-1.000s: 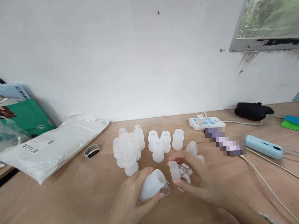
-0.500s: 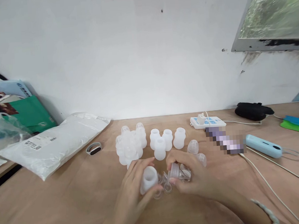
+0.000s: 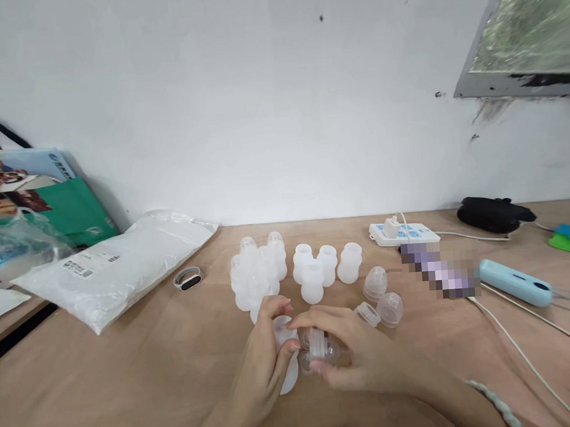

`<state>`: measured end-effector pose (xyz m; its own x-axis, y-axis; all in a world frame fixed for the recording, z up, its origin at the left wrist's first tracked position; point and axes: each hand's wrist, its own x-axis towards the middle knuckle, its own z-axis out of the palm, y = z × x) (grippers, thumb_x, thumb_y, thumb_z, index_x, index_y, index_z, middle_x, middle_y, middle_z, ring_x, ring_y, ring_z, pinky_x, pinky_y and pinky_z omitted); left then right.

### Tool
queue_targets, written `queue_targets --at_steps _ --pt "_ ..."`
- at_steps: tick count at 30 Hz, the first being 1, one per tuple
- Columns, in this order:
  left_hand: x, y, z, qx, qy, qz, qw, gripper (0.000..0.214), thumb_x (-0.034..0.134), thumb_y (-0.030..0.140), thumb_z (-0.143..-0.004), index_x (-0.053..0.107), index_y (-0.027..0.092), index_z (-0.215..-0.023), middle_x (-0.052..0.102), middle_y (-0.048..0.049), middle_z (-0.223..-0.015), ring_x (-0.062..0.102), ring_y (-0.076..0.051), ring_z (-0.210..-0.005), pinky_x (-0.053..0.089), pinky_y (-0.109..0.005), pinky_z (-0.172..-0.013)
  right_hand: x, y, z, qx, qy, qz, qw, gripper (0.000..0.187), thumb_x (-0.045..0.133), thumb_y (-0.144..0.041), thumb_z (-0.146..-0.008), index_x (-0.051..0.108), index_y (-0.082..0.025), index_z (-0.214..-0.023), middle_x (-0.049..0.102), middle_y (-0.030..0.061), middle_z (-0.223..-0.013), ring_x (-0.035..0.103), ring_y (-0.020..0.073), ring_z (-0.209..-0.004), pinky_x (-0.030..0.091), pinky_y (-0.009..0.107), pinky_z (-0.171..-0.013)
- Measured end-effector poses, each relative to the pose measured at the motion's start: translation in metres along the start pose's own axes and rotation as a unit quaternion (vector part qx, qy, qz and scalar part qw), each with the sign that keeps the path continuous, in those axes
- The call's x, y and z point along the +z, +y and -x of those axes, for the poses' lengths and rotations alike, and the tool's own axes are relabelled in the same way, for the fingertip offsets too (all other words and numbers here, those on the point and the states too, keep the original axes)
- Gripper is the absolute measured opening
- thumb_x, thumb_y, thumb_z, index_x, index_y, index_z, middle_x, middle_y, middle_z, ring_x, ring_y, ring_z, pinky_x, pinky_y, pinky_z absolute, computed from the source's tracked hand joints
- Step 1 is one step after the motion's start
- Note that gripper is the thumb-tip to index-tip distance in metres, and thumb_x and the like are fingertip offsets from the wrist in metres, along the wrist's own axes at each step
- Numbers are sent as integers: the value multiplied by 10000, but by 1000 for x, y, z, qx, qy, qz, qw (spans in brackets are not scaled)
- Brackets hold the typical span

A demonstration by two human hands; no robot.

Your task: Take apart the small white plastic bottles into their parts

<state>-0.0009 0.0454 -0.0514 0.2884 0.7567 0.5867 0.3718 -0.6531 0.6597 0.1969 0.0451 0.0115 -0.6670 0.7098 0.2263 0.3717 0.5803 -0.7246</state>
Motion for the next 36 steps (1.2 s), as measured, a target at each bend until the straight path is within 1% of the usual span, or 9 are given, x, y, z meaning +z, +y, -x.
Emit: queue_targets --at_steps 3,5,7,12,16,21,25,31,36 --pt "2 -3 2 14 -3 10 1000 383 313 508 -1024 321 301 -1346 493 -73 -1171 547 -225 -1028 494 -326 -826 12 3 -3 2 -19 22 1000 295 616 -159 -747 626 -198 -1039 621 28 -932 570 172 -780 449 275 -704" --pt "2 -3 2 27 -15 12 999 411 307 528 -1019 318 300 -1361 498 -76 -1165 551 -223 -1005 497 -322 -805 19 6 -5 -8 4 35 999 172 626 -158 -732 610 -186 -901 576 8 -848 536 155 -725 410 258 -646" --pt "1 -3 1 49 -6 10 999 449 310 536 -1017 318 281 -1386 495 -89 -1185 551 -221 -990 495 -328 -810 21 9 -8 -14 40 49 998 120 634 -166 -732 575 -179 -835 545 -9 -794 497 134 -665 368 246 -602" --pt "-3 -4 -2 133 123 -61 981 492 377 494 -1015 361 206 -1414 462 -138 -1312 455 -277 -1205 414 -412 -988 4 7 -17 13 128 123 984 129 623 -166 -730 543 -182 -829 510 -33 -728 437 114 -598 316 233 -566" --pt "-5 -1 -4 182 177 -75 964 424 389 425 -1021 412 204 -1383 520 -116 -1260 489 -264 -1155 415 -409 -975 -4 6 -33 68 163 211 961 104 609 -207 -772 509 -184 -752 525 -16 -742 434 115 -595 300 240 -565" --pt "-5 6 -5 195 185 -97 958 382 370 410 -1025 444 219 -1347 559 -104 -1205 523 -257 -1095 431 -398 -931 3 8 -55 132 107 305 937 144 560 -276 -853 540 -178 -748 591 18 -765 507 142 -657 302 253 -584" --pt "-4 7 -5 194 186 -102 958 370 364 403 -1026 448 220 -1336 571 -103 -1193 531 -258 -1084 430 -398 -914 1 4 -71 136 90 331 929 188 513 -311 -880 594 -156 -812 644 78 -821 551 173 -690 292 271 -581" --pt "-6 4 -3 203 192 -97 955 342 379 369 -1016 469 211 -1305 576 -102 -1182 530 -264 -1064 420 -408 -898 -28 -3 -94 94 9 353 931 202 535 -329 -817 615 -154 -756 633 59 -707 478 152 -572 243 276 -516" --pt "-8 3 -3 209 191 -111 953 338 385 362 -1011 483 199 -1291 591 -108 -1171 540 -268 -1045 408 -404 -876 -48 4 -111 51 -67 357 930 170 551 -324 -777 585 -167 -722 574 6 -627 366 114 -497 209 273 -488"
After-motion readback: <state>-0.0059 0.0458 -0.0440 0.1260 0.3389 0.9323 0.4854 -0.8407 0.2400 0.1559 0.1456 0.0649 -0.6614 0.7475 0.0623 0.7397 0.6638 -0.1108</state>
